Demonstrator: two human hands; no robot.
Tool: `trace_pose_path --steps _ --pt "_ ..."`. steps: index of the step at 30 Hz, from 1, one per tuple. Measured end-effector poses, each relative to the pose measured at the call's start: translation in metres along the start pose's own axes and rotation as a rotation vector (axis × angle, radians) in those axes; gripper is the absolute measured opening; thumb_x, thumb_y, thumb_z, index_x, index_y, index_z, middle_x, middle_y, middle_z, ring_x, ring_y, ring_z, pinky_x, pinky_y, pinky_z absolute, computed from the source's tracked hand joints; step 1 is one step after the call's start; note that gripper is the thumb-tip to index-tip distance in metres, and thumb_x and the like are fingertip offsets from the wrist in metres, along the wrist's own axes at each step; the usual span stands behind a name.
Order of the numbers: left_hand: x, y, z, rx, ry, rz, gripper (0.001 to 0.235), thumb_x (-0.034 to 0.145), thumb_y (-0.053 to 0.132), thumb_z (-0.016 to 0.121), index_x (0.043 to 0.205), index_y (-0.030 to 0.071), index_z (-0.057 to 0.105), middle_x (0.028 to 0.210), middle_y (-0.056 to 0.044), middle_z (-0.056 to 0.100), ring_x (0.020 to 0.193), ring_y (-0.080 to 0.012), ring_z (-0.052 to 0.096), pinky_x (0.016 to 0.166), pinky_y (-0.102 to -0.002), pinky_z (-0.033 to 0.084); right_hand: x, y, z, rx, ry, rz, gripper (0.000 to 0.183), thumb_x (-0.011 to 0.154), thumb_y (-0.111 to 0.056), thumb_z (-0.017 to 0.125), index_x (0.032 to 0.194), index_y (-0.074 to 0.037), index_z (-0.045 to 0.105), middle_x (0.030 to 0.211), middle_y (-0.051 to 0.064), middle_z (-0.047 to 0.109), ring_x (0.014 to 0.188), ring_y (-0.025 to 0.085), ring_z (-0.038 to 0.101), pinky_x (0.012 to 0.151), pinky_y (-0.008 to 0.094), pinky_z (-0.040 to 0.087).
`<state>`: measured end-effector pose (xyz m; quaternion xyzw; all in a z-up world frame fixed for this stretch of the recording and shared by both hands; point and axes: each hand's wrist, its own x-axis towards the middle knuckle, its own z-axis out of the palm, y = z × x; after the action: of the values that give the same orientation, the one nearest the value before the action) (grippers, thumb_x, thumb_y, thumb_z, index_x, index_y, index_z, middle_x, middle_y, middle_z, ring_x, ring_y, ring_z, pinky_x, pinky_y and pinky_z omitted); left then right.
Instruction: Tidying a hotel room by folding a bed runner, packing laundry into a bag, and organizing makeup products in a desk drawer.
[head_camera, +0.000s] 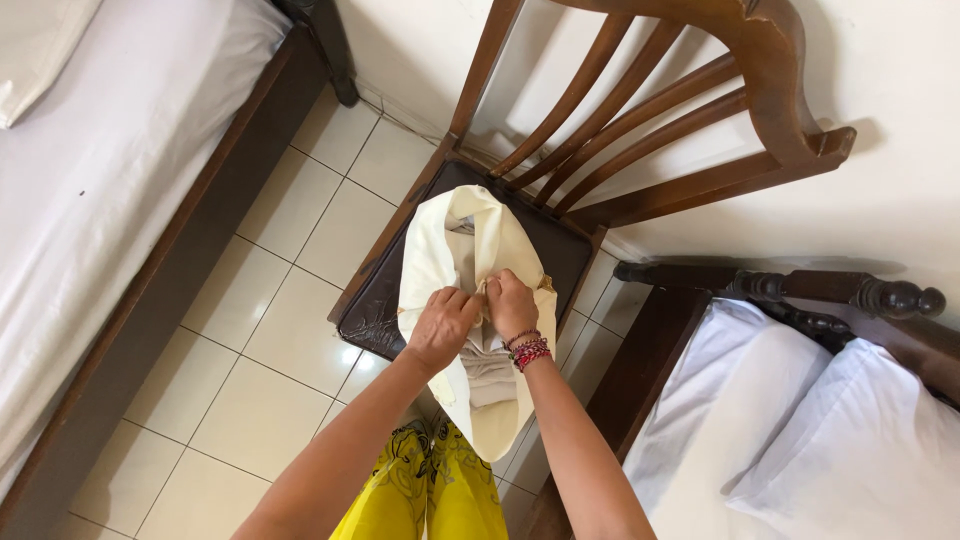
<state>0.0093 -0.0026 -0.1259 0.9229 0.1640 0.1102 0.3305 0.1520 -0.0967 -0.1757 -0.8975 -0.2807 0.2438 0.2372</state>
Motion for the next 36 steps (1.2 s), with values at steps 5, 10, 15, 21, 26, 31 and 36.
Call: trace_pose_path --steps 5,10,15,21,26,31,36 --pt "0.015 0.004 -0.011 -0.061 -0.099 -0.209 0.034 0.081 -0.006 0.067 0.111 0.011 0.073 0.107 -0.013 0.060 0.104 -0.0283 0.057 0.093 -0.039 0.051 -0.019 -0.043 -0.049 0.303 -0.182 0.196 0.041 0.091 -0.031 0.068 0.123 -0.011 0.055 0.084 0.009 0.075 0.075 0.024 0.074 0.069 0.039 0.060" --pt "0.018 -0.025 0.028 -0.378 -0.241 -0.760 0.032 0.090 0.027 0.068 0.110 0.002 0.071 0.123 -0.016 0.059 0.116 -0.0330 0.051 0.097 -0.047 0.039 -0.067 -0.050 -0.053 0.005 -0.240 -0.297 0.035 0.091 -0.034 0.077 0.094 -0.004 0.059 0.114 0.013 0.061 0.106 0.024 0.065 0.096 0.037 0.057" --pt "0.026 -0.002 -0.016 -1.039 -0.397 -1.257 0.041 0.097 0.030 0.058 0.123 -0.003 0.061 0.114 -0.020 0.067 0.098 -0.0289 0.066 0.084 -0.043 0.052 -0.087 -0.036 -0.027 -0.009 0.025 -0.383 0.028 0.093 -0.022 0.067 0.108 -0.001 0.060 0.127 0.015 0.055 0.120 0.030 0.056 0.104 0.041 0.051" --pt "-0.013 -0.019 0.015 -0.845 -0.175 -0.960 0.029 0.099 0.024 0.062 0.106 -0.004 0.069 0.103 -0.021 0.072 0.093 -0.0300 0.070 0.083 -0.040 0.055 -0.081 -0.030 -0.027 -0.158 0.074 -0.440 0.016 0.091 -0.011 0.065 0.104 -0.002 0.064 0.121 0.013 0.058 0.120 0.030 0.057 0.107 0.043 0.047" --pt "-0.027 -0.032 0.031 -0.409 0.149 -0.716 0.014 0.088 0.012 0.067 0.096 0.005 0.076 0.105 -0.020 0.069 0.089 -0.0372 0.067 0.079 -0.045 0.054 -0.073 -0.002 -0.008 -0.131 -0.128 -0.352 0.010 0.101 -0.009 0.061 0.102 0.000 0.064 0.123 0.011 0.058 0.109 0.025 0.059 0.099 0.033 0.055" --pt "-0.026 -0.033 0.034 -0.226 0.234 -0.742 0.017 0.084 0.020 0.075 0.093 0.005 0.075 0.104 -0.017 0.066 0.096 -0.0399 0.065 0.079 -0.048 0.053 -0.062 -0.013 -0.024 -0.144 -0.090 -0.360 0.017 0.085 -0.006 0.067 0.101 0.001 0.070 0.114 0.012 0.063 0.108 0.032 0.063 0.096 0.040 0.052" --pt "-0.036 0.010 -0.050 -0.041 0.551 -0.460 0.045 0.079 0.025 0.074 0.112 -0.004 0.065 0.104 -0.021 0.060 0.095 -0.0421 0.062 0.080 -0.050 0.052 -0.069 -0.053 -0.045 -0.293 0.002 -0.360 0.034 0.084 -0.025 0.074 0.109 -0.004 0.067 0.115 0.009 0.066 0.111 0.028 0.061 0.091 0.046 0.048"
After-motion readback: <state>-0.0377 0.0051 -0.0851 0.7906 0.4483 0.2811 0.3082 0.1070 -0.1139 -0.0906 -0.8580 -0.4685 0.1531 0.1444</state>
